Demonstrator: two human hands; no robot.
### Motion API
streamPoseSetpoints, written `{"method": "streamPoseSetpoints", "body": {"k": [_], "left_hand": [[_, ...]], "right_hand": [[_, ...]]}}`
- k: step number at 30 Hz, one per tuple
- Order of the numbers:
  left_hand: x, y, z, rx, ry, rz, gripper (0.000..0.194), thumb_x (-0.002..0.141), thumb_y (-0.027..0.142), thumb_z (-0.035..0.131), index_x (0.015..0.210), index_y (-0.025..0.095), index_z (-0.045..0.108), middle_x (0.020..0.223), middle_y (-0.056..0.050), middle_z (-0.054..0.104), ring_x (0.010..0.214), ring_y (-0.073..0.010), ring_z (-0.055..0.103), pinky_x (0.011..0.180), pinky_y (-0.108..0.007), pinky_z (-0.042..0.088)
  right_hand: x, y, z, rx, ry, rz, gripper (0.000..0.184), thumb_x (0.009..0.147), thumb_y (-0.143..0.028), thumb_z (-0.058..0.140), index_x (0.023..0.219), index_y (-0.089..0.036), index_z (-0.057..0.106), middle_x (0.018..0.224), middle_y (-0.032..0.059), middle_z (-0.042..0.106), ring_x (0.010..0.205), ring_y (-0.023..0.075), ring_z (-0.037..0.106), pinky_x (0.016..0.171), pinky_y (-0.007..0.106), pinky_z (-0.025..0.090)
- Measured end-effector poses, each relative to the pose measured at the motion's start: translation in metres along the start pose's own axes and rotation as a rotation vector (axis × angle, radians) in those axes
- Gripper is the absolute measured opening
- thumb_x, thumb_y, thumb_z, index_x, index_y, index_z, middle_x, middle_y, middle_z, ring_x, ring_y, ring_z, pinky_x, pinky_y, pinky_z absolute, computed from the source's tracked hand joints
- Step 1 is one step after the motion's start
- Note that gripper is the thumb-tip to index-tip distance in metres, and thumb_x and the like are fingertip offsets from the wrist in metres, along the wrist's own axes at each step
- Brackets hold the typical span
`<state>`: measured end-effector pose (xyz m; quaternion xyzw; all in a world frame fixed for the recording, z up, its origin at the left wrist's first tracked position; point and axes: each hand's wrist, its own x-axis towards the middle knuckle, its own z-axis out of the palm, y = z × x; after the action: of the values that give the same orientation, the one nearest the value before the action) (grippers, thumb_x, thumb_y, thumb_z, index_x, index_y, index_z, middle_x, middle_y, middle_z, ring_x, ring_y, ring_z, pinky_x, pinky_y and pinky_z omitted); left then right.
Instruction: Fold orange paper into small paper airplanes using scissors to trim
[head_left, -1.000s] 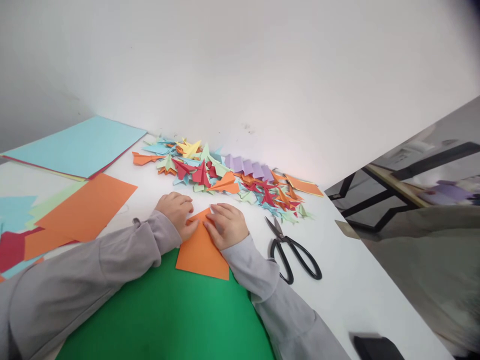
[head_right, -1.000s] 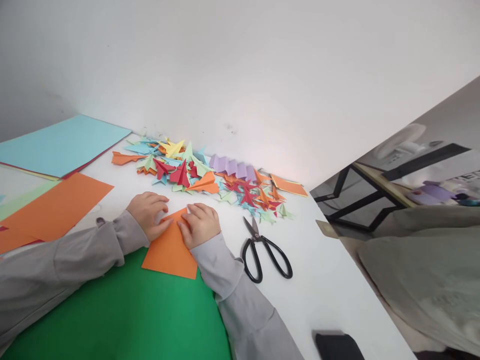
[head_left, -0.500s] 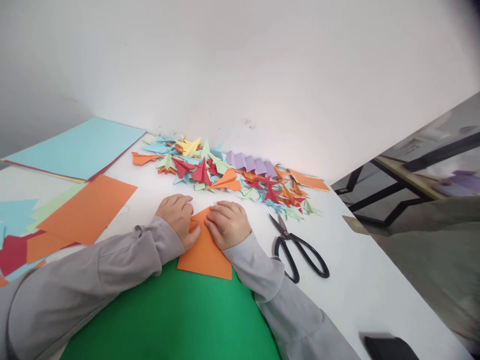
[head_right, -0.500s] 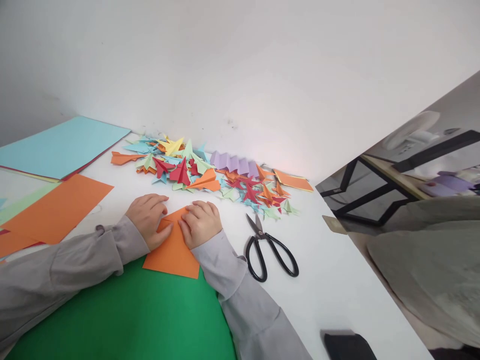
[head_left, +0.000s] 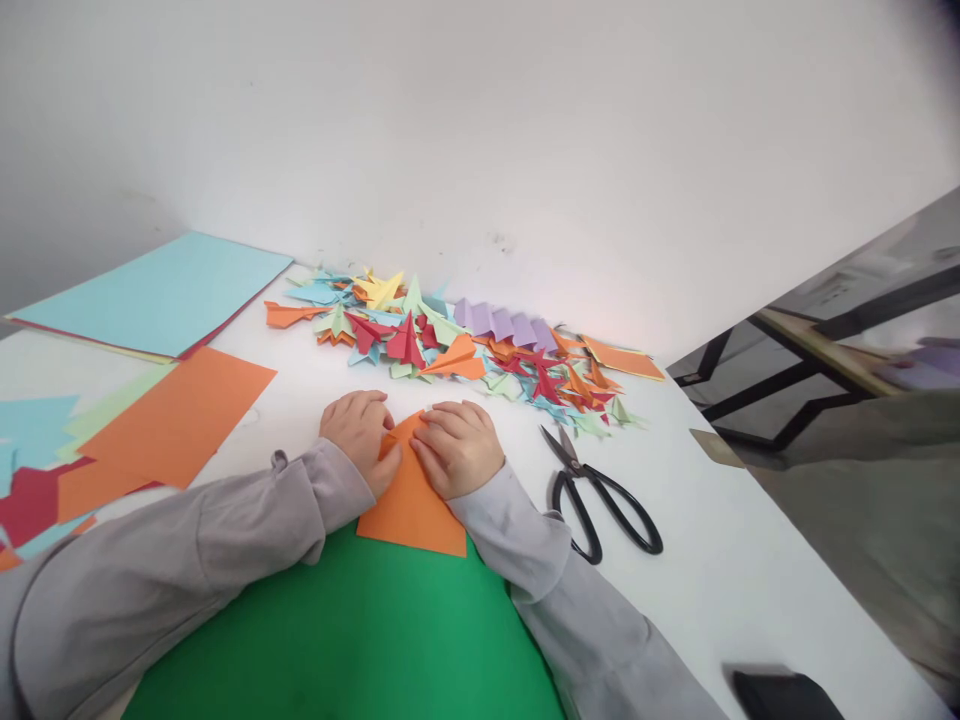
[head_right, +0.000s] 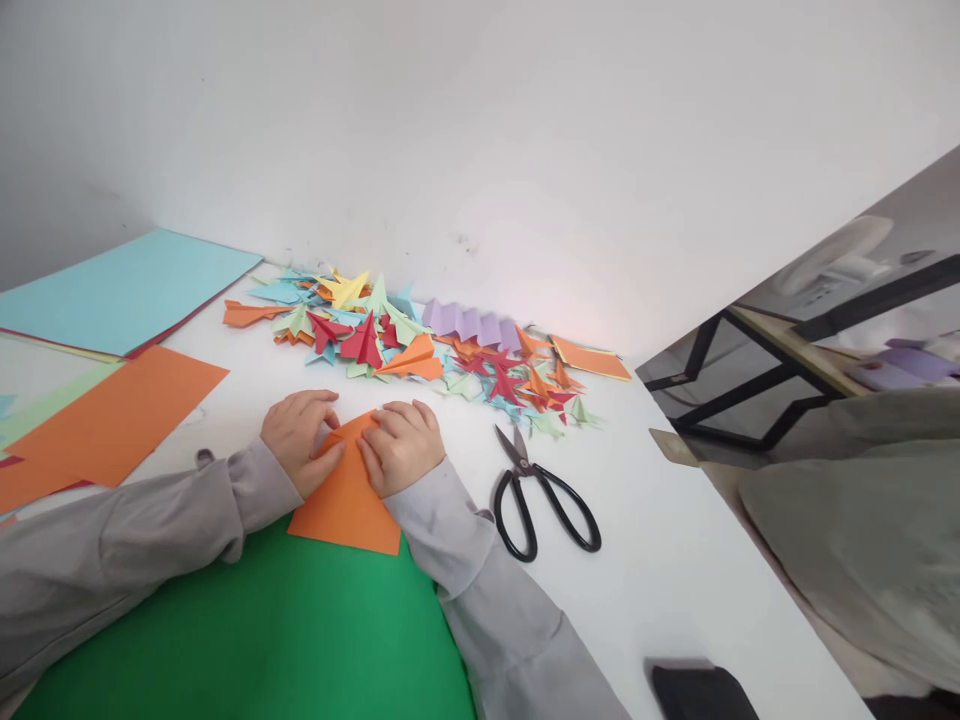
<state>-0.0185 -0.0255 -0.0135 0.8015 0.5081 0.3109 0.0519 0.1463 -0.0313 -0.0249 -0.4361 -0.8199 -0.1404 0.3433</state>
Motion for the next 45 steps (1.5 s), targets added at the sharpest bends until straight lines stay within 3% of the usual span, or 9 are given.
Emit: {"method": "streamPoseSetpoints", "body": {"k": [7,14,24,32,41,45], "left_hand": [[-0.002,-0.001,0.002,-0.196,0.028,0.167,0.010,0.070,0.022,0.049,0.079,0.020,0.050,0.101,-0.008,0.061,0.098,-0.0220,0.056,0.085,-0.039,0.045],[-0.002,0.004,-0.009,-0.168,-0.113,0.298,0.021,0.074,0.022,0.046,0.091,0.013,0.053,0.091,-0.012,0.062,0.089,-0.0227,0.058,0.080,-0.038,0.048],[-0.005,0.005,-0.007,-0.107,-0.031,0.456,0.035,0.079,0.025,0.045,0.109,0.013,0.057,0.112,-0.012,0.060,0.111,-0.0260,0.050,0.094,-0.044,0.042],[-0.006,0.009,-0.011,0.004,-0.075,0.505,0.034,0.079,0.025,0.045,0.104,0.006,0.060,0.112,-0.017,0.059,0.113,-0.0299,0.048,0.095,-0.043,0.041],[-0.007,0.005,-0.007,0.031,-0.142,0.519,0.036,0.081,0.027,0.042,0.106,0.009,0.059,0.113,-0.015,0.060,0.113,-0.0282,0.049,0.094,-0.043,0.043],[-0.008,0.005,-0.007,0.013,-0.153,0.535,0.036,0.081,0.026,0.041,0.107,0.008,0.059,0.112,-0.015,0.060,0.113,-0.0276,0.048,0.095,-0.043,0.042]], "right_hand": [[-0.002,0.000,-0.001,0.044,-0.083,0.089,0.021,0.082,-0.032,0.048,0.078,-0.024,0.067,0.089,0.0030,0.069,0.090,0.0188,0.058,0.095,0.042,0.024],[-0.003,0.011,0.006,0.196,-0.071,0.188,0.021,0.078,-0.021,0.046,0.080,-0.023,0.066,0.089,0.0019,0.071,0.092,0.0183,0.059,0.089,0.038,0.035],[-0.006,0.007,0.006,0.049,-0.071,0.209,0.021,0.075,-0.024,0.051,0.092,-0.024,0.064,0.104,0.0024,0.068,0.104,0.0223,0.053,0.096,0.044,0.025],[-0.006,0.008,0.004,-0.011,-0.079,0.212,0.023,0.075,-0.028,0.051,0.093,-0.023,0.064,0.107,0.0042,0.066,0.105,0.0242,0.051,0.095,0.045,0.025],[0.000,0.004,-0.008,-0.177,-0.167,0.119,0.024,0.080,-0.029,0.048,0.097,-0.024,0.065,0.110,0.0069,0.064,0.107,0.0284,0.049,0.096,0.052,0.020],[-0.006,0.015,0.001,-0.134,-0.188,0.197,0.024,0.084,-0.031,0.046,0.098,-0.030,0.065,0.111,0.0031,0.064,0.105,0.0243,0.050,0.092,0.045,0.028]]}}
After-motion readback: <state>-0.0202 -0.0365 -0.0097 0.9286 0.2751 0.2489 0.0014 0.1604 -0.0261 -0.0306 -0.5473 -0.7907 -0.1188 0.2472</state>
